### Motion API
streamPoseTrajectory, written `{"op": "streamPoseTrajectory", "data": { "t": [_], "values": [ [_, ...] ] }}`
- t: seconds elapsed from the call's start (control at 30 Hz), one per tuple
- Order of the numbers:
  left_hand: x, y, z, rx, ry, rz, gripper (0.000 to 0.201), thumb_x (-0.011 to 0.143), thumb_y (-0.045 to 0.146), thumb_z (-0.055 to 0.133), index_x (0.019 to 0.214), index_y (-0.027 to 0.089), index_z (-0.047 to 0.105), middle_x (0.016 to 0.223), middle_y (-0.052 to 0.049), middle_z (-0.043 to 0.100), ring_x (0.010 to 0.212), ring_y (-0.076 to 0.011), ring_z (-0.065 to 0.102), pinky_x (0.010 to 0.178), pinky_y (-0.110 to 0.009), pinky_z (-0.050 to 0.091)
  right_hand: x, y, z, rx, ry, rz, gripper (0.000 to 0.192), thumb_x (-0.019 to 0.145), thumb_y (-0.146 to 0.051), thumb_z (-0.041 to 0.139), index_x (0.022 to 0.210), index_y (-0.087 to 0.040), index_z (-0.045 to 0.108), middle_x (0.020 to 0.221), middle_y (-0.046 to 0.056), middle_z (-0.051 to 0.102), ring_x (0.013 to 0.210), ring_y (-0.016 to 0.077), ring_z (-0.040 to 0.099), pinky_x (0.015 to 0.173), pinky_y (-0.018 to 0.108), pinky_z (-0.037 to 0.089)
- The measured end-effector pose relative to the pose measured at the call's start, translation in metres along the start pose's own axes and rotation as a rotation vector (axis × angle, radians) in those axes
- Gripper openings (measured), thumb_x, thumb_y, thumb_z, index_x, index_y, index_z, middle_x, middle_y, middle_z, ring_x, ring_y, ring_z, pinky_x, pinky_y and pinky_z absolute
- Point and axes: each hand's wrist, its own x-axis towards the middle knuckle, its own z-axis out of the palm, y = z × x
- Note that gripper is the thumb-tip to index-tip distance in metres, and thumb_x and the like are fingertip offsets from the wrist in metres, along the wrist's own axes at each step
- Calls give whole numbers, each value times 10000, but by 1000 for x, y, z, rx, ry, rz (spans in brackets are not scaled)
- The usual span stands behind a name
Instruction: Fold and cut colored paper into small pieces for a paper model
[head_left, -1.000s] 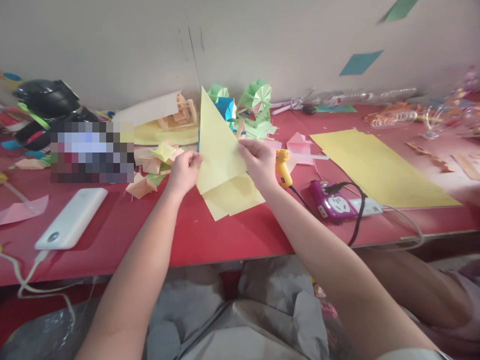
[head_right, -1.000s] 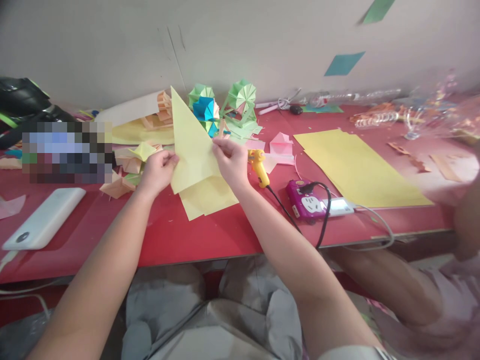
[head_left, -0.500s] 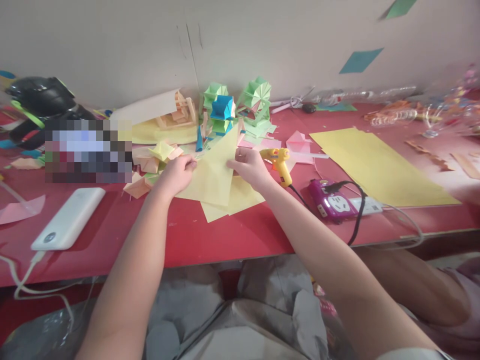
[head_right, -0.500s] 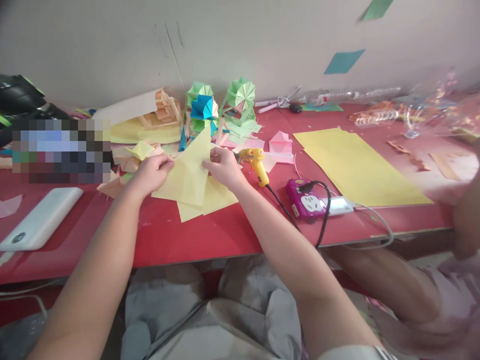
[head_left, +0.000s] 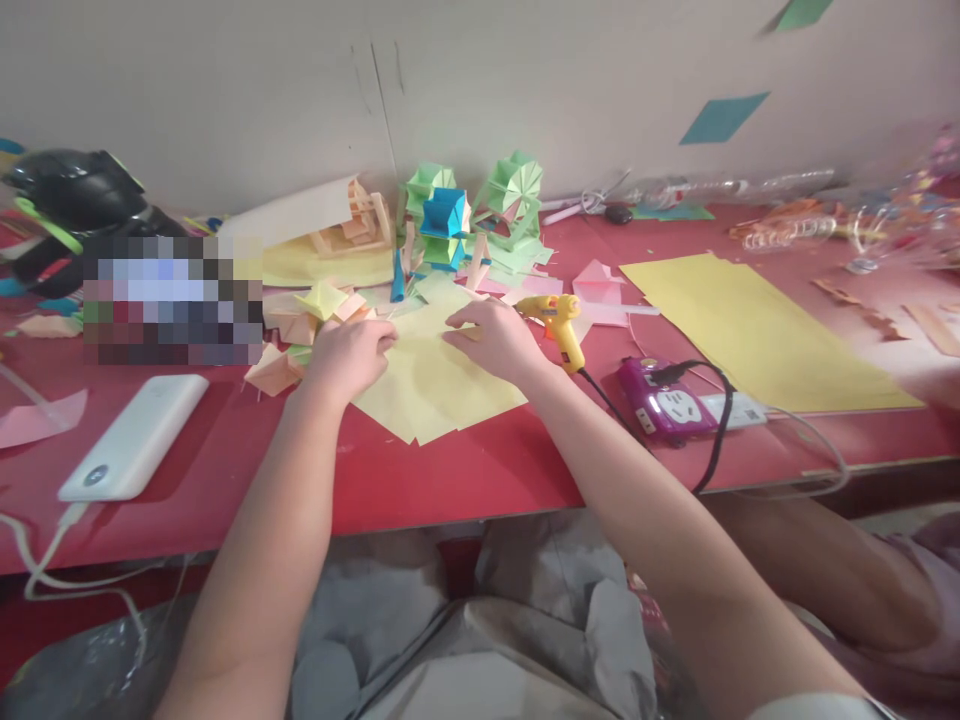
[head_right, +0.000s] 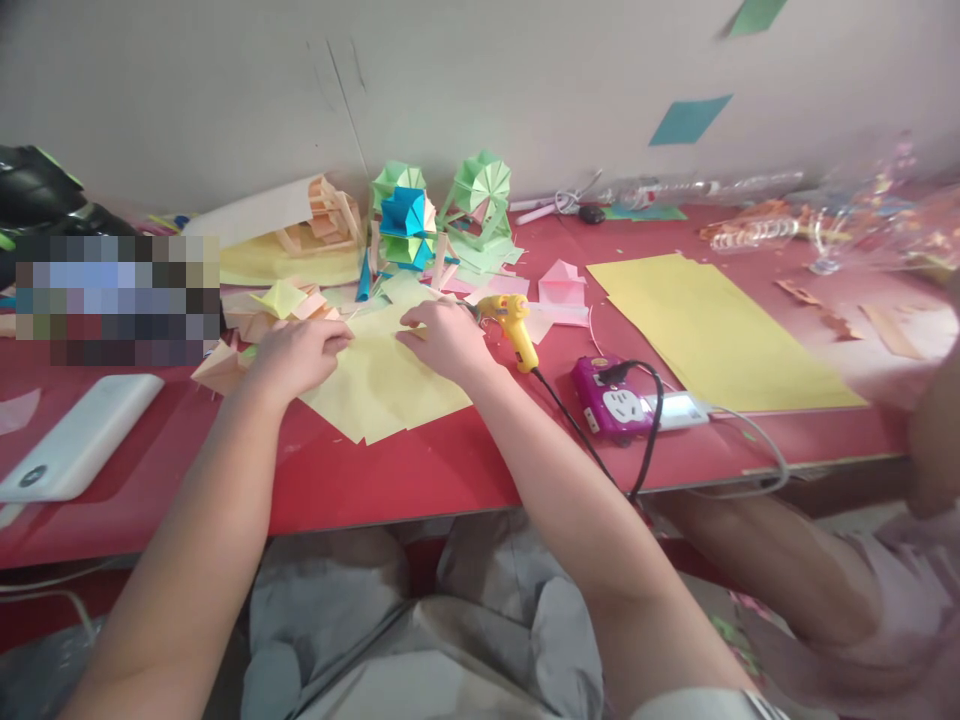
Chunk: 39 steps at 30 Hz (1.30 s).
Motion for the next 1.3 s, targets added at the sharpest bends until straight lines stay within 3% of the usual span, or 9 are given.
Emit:
{"op": "streamPoseTrajectory", "data": {
  "t": [0.13,0.27,0.5,0.7,0.9,1.13,1.23,1.3],
  "values": [
    [0,7,2,-37,29,28,246,885,152,511,959,238,730,1011,-92,754,1030,-316,680,870,-431,456,-1,-6,-1,-97,-138,15,178,902,-264,667,1015,-196,788,969,77,780,915,254,685,821,375,463],
    [1,16,8,-101,57,142,227,905,168,529,1010,223,722,1106,-87,749,1105,-311,658,953,-458,435,-2,-11,1,-143,-153,25,184,930,-253,611,932,-192,785,849,66,763,836,230,665,808,363,409],
    [7,22,19,-198,162,275,198,945,204,520,894,213,711,972,-66,755,926,-250,675,814,-376,448,-4,-12,4,-147,-131,4,185,903,-227,581,847,-189,753,830,59,758,873,236,630,905,416,310],
    [9,26,22,-217,197,343,203,950,211,512,912,192,711,900,-76,722,887,-252,660,777,-366,447,-4,-18,1,-77,-188,-51,202,914,-203,537,922,-175,737,916,67,754,860,208,624,787,334,343],
    [9,16,13,-204,228,247,208,907,170,535,835,223,722,897,-54,747,852,-240,662,801,-379,446,-4,-17,0,2,-167,-14,172,843,-173,544,828,-181,715,860,42,721,756,157,574,645,276,335],
    [2,-31,-6,-209,195,-60,182,848,254,581,833,252,761,946,-43,775,905,-262,682,803,-359,468,-2,2,-9,-29,-94,80,116,781,-128,565,697,-168,634,712,35,636,669,148,514,649,283,377],
    [-2,-34,-10,-214,183,-132,189,836,287,585,843,246,770,909,-45,773,888,-267,686,782,-349,472,-2,3,-7,52,7,16,145,858,-159,534,812,-161,671,817,61,672,737,161,566,703,288,424],
    [-2,-26,-9,-230,165,-90,196,836,287,584,863,248,774,930,-46,773,893,-264,683,797,-354,477,-3,-2,-3,102,35,-84,176,907,-221,543,970,-167,699,993,88,696,872,182,606,784,300,446]
  ]
}}
